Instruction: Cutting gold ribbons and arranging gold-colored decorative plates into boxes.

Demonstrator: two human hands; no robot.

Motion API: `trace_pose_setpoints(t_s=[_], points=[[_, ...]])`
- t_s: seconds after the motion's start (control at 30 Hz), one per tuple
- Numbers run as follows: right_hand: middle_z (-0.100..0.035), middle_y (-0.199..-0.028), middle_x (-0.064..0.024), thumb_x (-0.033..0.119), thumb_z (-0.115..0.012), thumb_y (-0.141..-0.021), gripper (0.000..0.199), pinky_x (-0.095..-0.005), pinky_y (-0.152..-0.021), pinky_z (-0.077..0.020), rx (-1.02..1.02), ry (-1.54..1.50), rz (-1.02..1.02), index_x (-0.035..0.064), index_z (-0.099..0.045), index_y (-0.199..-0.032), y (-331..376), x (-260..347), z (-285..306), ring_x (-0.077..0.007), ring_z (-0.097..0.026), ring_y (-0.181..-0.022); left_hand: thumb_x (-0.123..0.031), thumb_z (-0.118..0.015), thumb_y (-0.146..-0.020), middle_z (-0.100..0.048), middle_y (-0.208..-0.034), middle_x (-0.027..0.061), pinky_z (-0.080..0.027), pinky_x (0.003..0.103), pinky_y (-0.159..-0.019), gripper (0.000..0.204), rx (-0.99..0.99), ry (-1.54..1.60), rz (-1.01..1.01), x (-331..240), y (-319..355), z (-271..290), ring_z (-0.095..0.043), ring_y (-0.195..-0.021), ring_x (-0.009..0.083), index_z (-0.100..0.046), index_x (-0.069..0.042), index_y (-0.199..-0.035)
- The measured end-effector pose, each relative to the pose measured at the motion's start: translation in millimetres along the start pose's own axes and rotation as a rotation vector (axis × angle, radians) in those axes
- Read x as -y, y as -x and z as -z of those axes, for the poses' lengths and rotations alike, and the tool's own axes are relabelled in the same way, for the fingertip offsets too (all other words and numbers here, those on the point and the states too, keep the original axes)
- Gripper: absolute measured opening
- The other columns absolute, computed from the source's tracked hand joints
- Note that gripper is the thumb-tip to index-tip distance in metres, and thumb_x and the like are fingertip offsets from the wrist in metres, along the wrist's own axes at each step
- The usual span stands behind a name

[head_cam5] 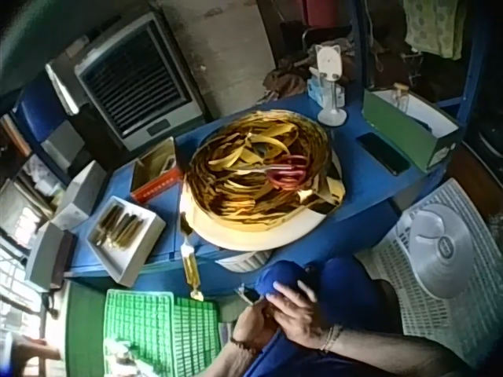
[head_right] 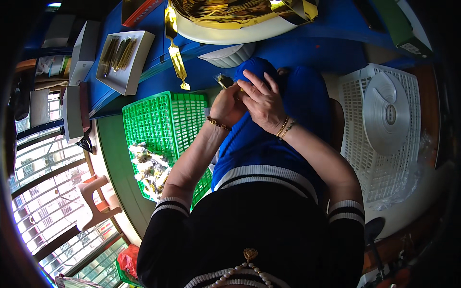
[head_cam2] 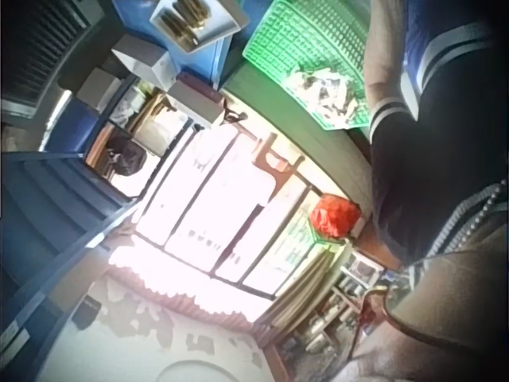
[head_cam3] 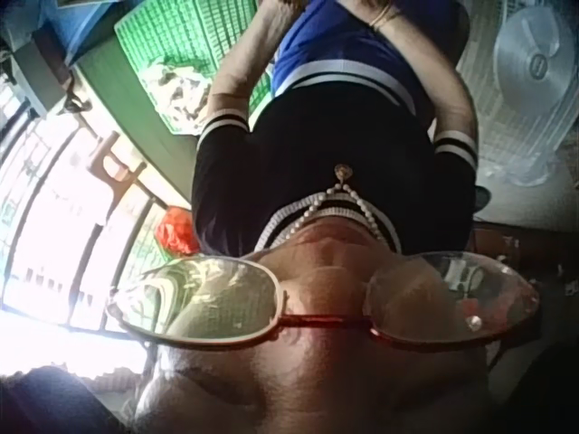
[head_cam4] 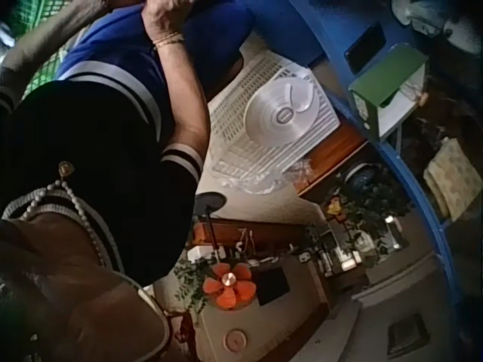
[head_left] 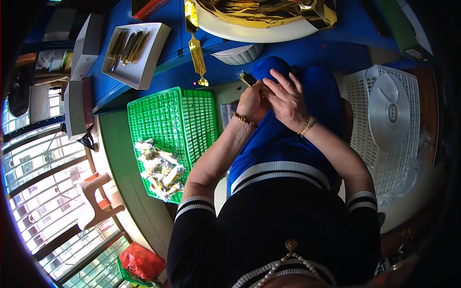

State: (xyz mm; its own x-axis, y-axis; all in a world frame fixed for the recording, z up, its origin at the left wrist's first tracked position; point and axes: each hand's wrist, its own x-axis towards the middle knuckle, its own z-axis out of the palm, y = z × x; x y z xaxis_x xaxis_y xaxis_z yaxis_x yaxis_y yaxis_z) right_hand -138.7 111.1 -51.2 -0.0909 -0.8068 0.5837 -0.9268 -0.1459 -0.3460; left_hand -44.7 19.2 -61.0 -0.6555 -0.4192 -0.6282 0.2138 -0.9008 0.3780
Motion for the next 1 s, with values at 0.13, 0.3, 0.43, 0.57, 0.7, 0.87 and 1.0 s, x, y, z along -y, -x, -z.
trace_pose_setpoints(t_s=[0.13, 0.3, 0.43, 0.57, 0.7, 0.87, 1.0], points=[[-0.055, -0.115, -0.0046, 0.009, -0.056, -0.077, 0.011, -0.0467, -0.1, -0.0263, 0.051, -0.002, 0.012, 0.0061, -0.063, -0.086, -1, 1, -2, -0.0209, -0.043, -0.12, -0.021, -0.033, -0.095, -0.055, -0.08, 0.0057, -0.043, 0.032, -0.072, 0.025, -0.056, -0.071, 0.06, -7, 9, -8, -0.054, -0.075, 0.018, -0.05, -0.006, -0.085], [-0.055, -0.114, -0.0071, 0.013, -0.061, -0.076, 0.031, -0.0469, -0.101, -0.0247, 0.129, -0.057, -0.032, 0.0031, -0.057, -0.105, -7, 17, 14, -0.0224, -0.044, -0.12, -0.026, -0.036, -0.094, -0.061, -0.096, 0.0137, -0.045, 0.036, -0.083, 0.032, -0.101, -0.283, -0.057, -26, 12, 3, -0.059, -0.089, 0.0248, -0.053, 0.0, -0.101], [-0.054, -0.115, -0.008, 0.015, -0.065, -0.075, 0.037, -0.0465, -0.101, -0.0254, 0.174, -0.087, 0.008, 0.0022, -0.056, -0.108, -4, 24, 38, -0.0239, -0.044, -0.119, -0.028, -0.035, -0.095, -0.06, -0.101, 0.0167, -0.045, 0.039, -0.084, 0.037, -0.052, -0.261, -0.191, -43, 17, 3, -0.058, -0.096, 0.0295, -0.05, 0.003, -0.107], [-0.056, -0.11, -0.011, 0.008, -0.064, -0.073, 0.032, -0.046, -0.098, -0.0312, 0.197, -0.231, 0.059, -0.0003, -0.058, -0.104, -16, 32, 37, -0.027, -0.048, -0.113, -0.028, -0.034, -0.095, -0.062, -0.09, 0.0114, -0.048, 0.033, -0.068, 0.032, 0.031, -0.106, -0.26, -65, 37, -10, -0.061, -0.079, 0.0245, -0.053, -0.004, -0.102], [-0.058, -0.103, -0.0104, 0.004, -0.064, -0.072, 0.022, -0.0435, -0.095, -0.036, 0.131, -0.313, 0.058, 0.0012, -0.061, -0.093, -21, 27, 31, -0.0258, -0.053, -0.104, -0.032, -0.04, -0.094, -0.057, -0.071, 0.0044, -0.042, 0.025, -0.053, 0.035, -0.011, -0.506, -0.615, -143, 66, -18, -0.052, -0.058, 0.013, -0.056, -0.001, -0.099], [-0.058, -0.1, -0.0092, 0.004, -0.064, -0.072, 0.016, -0.0421, -0.092, -0.0391, 0.046, -0.271, 0.015, 0.0033, -0.062, -0.088, -42, 1, 49, -0.0252, -0.055, -0.1, -0.028, -0.045, -0.094, -0.057, -0.068, 0.003, -0.038, 0.022, -0.049, 0.032, -0.392, -1.065, -1.139, -277, 76, -4, -0.048, -0.056, 0.0065, -0.06, -0.001, -0.086], [-0.058, -0.1, -0.0089, 0.003, -0.064, -0.073, 0.015, -0.0411, -0.091, -0.0394, -0.065, -0.159, 0.058, 0.0025, -0.062, -0.088, -77, -14, 74, -0.0245, -0.056, -0.098, -0.038, -0.057, -0.083, -0.054, -0.11, 0.0213, -0.046, 0.045, -0.075, 0.046, -1.034, -2.284, -1.134, -407, 69, 51, -0.057, -0.093, 0.0361, -0.051, -0.001, -0.11]])
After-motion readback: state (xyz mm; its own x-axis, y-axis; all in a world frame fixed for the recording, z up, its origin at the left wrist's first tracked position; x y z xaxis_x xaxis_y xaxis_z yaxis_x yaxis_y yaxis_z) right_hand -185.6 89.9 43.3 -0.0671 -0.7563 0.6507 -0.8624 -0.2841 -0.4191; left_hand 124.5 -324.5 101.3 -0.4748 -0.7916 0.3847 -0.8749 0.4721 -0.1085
